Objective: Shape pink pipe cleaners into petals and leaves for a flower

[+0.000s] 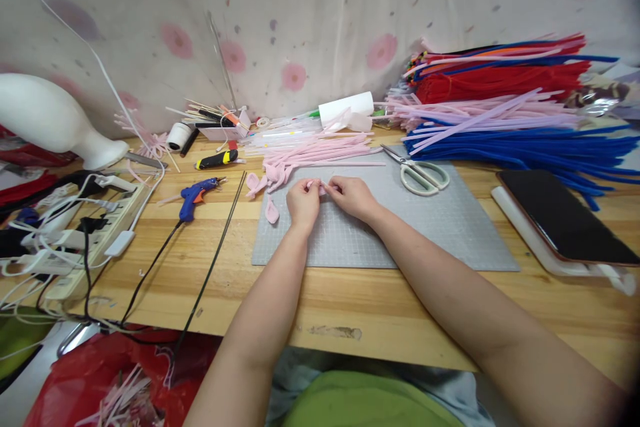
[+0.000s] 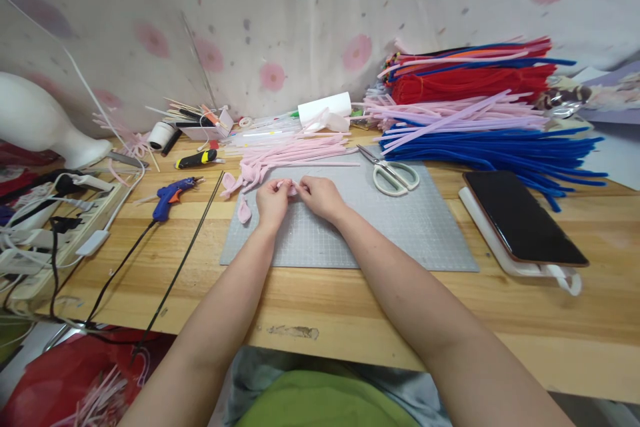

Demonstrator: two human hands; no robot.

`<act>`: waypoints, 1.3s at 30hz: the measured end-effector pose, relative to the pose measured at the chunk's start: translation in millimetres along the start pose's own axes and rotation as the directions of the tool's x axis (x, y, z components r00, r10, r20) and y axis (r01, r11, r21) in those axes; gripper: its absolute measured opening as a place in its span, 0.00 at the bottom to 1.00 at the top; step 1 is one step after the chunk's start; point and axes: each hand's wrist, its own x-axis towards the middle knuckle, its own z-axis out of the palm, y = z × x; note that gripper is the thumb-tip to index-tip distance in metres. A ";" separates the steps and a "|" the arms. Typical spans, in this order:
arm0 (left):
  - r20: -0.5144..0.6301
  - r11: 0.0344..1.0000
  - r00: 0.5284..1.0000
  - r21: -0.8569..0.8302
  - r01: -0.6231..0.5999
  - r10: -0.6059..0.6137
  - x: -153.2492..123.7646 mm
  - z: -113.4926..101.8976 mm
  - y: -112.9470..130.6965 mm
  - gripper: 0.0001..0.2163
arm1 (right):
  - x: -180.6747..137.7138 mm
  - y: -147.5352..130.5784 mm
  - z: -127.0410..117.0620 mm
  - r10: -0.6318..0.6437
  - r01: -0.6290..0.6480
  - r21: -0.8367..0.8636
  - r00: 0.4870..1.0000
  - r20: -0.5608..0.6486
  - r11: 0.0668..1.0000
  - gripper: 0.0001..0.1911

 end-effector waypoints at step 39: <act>0.172 0.997 0.984 -0.058 -0.043 0.052 17.4 -14.5 -3.9 0.07 | -5.0 -2.0 2.9 0.101 -0.089 0.156 0.992 -0.075 0.984 0.11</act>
